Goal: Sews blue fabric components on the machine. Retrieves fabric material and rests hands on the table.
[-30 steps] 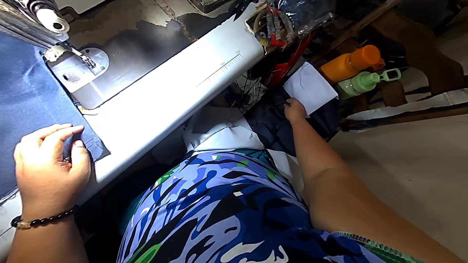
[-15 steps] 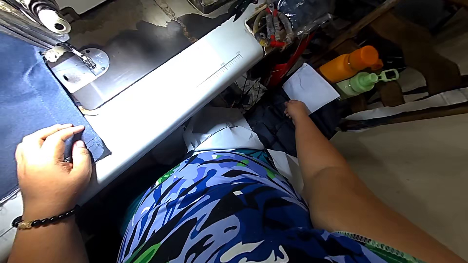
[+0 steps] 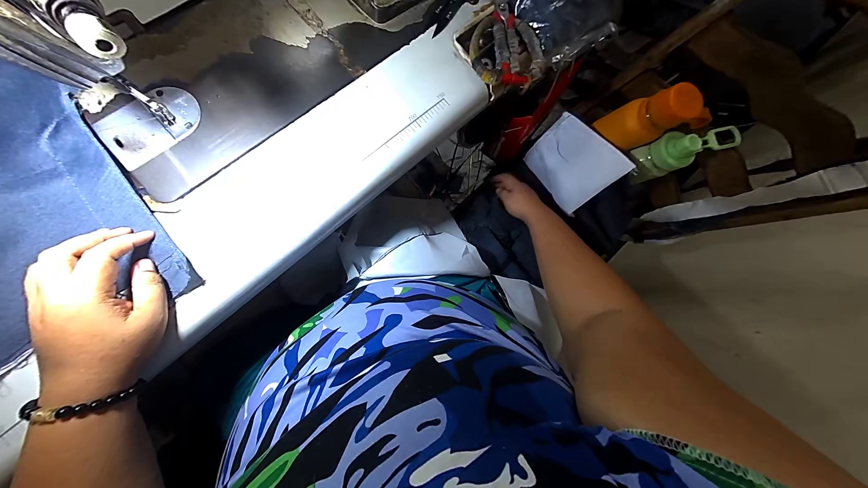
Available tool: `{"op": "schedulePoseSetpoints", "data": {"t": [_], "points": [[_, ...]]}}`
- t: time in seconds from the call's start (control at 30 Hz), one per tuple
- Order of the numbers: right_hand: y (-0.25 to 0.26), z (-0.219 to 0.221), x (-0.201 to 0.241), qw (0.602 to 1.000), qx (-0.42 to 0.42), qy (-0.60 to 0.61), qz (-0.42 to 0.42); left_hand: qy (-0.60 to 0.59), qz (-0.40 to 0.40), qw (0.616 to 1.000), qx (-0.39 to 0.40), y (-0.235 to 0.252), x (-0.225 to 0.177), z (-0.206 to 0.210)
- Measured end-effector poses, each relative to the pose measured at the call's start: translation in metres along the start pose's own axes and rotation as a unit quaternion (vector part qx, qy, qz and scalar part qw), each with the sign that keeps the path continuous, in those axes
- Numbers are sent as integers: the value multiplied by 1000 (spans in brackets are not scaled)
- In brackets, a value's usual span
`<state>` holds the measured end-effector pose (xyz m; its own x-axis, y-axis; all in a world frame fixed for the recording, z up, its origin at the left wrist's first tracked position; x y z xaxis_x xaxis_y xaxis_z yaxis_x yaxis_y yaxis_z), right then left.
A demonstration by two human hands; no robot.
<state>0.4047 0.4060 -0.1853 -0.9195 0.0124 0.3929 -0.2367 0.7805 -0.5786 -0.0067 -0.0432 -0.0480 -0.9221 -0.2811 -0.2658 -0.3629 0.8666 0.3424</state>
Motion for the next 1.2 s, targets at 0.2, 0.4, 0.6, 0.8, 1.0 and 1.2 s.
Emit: {"op": "schedulePoseSetpoints", "data": {"t": [0.2, 0.4, 0.6, 0.8, 1.0, 1.2], "points": [[19, -1, -3, 975, 31, -205, -82, 3, -1, 1000, -2, -1, -1, -1], [-33, -35, -22, 965, 67, -232, -105, -3, -1, 1000, 7, 0, -1, -1], [-52, -11, -66, 967, 6, -179, -181, -6, -3, 1000, 9, 0, -3, -2], [-34, 1, -62, 978, -2, -166, -130, -1, 1, 1000, 3, 0, -1, -1], [-34, 4, -25, 980, 8, -199, -4, 1, -6, 1000, 8, 2, -6, -3], [-31, 7, -12, 977, -20, -207, 53, 1, -6, 1000, 4, 0, -1, 0]]}}
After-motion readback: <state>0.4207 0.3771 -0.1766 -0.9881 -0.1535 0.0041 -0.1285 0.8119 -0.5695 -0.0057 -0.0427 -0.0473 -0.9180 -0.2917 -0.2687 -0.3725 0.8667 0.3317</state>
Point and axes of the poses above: each hand's wrist, its own y-axis towards the middle knuckle, its own z-axis out of the palm, x = y × z, the point moved 1 cm from there along y, towards the middle knuckle, and after that the axes turned 14 degrees about z, right-handed, at the moved point
